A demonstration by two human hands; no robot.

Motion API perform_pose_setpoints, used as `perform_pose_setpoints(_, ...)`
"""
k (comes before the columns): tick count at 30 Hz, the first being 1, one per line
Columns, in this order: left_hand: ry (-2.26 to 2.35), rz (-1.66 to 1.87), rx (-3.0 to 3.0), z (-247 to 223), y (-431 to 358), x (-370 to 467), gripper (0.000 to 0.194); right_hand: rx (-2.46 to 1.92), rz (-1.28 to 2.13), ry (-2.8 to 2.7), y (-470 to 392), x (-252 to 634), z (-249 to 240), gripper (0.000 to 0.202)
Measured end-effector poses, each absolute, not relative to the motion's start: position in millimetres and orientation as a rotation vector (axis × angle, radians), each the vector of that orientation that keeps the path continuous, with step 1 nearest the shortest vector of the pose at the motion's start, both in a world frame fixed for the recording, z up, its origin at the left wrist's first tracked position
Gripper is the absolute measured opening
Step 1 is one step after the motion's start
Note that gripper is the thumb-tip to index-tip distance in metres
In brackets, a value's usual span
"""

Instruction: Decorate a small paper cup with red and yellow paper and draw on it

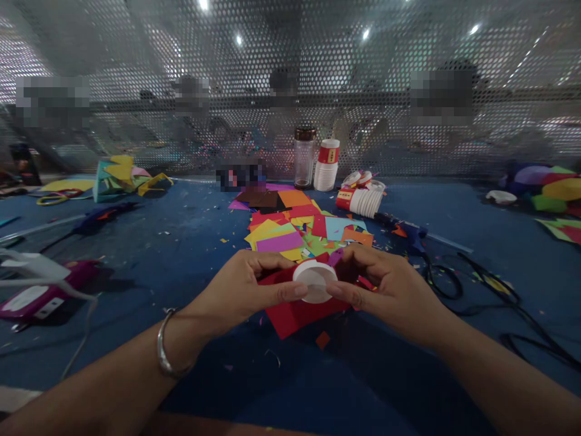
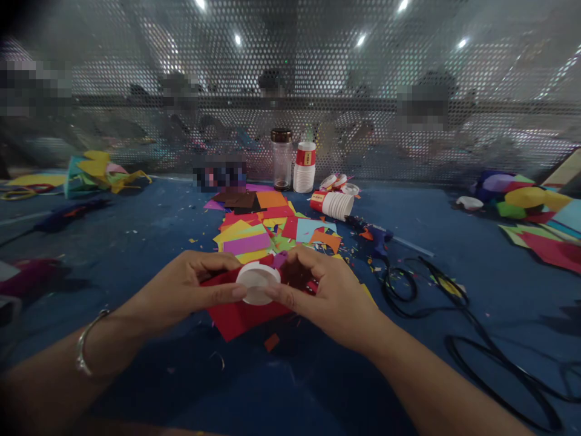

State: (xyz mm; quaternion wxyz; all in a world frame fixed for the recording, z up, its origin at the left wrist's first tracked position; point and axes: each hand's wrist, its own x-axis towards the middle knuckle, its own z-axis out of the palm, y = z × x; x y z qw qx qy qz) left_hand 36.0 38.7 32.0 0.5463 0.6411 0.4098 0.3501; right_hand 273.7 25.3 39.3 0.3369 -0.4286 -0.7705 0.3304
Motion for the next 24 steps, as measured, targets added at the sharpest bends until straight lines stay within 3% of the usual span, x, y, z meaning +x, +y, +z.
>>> perform_pose_setpoints(5,0.889,0.922,1.371,30,39,38,0.013,-1.124,0.96,-1.979,26,274,40,0.029)
perform_pose_setpoints(11,0.865,0.926,1.257,25,42,36,0.022,-1.155,0.893,-2.0,27,274,39,0.029)
perform_pose_setpoints(16,0.893,0.952,1.074,25,44,33,0.033,-1.308,0.634,-2.003,35,291,41,0.03)
perform_pose_setpoints(24,0.913,0.976,1.019,23,46,34,0.035,-1.715,0.273,-2.174,57,351,43,0.027)
